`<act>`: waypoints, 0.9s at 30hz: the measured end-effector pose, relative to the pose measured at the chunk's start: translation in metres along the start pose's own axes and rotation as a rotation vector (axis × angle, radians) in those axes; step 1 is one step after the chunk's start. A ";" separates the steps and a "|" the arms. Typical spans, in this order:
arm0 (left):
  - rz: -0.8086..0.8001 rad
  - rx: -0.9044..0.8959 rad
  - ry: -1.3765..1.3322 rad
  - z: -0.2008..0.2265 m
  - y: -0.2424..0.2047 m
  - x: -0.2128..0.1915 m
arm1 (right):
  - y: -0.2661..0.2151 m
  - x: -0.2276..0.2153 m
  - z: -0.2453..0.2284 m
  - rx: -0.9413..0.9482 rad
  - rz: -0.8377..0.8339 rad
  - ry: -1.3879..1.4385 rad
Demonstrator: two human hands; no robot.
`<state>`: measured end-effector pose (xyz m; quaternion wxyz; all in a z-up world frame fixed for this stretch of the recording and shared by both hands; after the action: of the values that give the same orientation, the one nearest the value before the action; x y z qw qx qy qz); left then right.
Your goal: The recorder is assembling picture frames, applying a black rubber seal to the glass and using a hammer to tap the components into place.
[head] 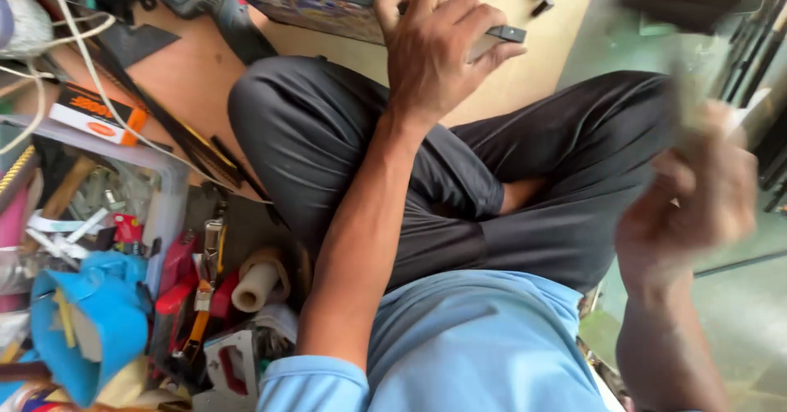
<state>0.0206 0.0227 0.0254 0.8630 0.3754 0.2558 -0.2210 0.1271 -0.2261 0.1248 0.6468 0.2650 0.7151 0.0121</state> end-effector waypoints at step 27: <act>0.359 -0.656 -1.273 -0.012 -0.022 -0.033 | 0.053 0.104 0.241 0.409 0.095 0.013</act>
<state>-0.0207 0.0242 0.0270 0.9351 -0.0666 -0.3071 -0.1635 0.3686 -0.2179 0.0086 0.5737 0.4240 0.6934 -0.1014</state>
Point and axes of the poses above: each hand's wrist, its own y-axis towards the middle knuckle, its own x-axis out of the palm, z = x × y, the point moved 4 cm from there along y, towards the middle knuckle, and after that the axes turned 4 degrees about -x, right-handed, at the moved point
